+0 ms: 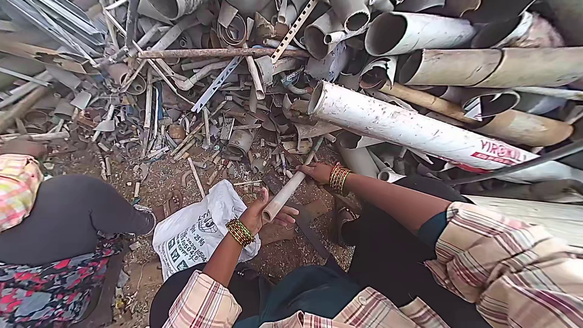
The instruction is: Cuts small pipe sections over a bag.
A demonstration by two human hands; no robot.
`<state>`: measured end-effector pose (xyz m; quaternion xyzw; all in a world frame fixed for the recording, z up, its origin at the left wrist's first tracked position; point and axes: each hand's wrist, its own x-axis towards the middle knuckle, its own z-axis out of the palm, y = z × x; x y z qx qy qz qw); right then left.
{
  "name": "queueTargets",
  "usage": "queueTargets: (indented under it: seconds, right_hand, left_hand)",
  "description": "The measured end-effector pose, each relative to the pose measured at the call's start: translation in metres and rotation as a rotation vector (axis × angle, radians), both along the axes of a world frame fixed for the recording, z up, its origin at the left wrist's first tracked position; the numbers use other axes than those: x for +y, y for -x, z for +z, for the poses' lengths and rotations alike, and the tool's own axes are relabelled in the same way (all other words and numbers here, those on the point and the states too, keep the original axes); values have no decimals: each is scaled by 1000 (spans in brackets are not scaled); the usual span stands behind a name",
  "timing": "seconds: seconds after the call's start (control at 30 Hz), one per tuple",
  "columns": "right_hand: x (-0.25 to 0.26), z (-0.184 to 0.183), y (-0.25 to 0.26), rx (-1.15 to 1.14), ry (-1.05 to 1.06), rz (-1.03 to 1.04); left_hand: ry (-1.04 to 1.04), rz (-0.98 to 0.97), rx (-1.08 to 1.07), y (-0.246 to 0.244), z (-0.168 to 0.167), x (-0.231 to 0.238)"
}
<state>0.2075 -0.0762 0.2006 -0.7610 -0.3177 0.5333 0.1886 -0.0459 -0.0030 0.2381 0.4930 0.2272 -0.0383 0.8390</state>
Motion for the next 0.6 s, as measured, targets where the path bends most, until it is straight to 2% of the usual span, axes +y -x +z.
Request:
queueTargets:
  seconds: [0.13,0.23,0.6]
  right_hand:
    - [-1,8,0,-13,-66,-38]
    - [0,8,1,-25,-125,-29]
    - [-1,22,9,87,-209,-2]
  left_hand:
    - [-115,4,239,-6,5,1]
    - [-253,-44,404,-11,-5,3]
    - [-806,-256,690,-21,-18,2]
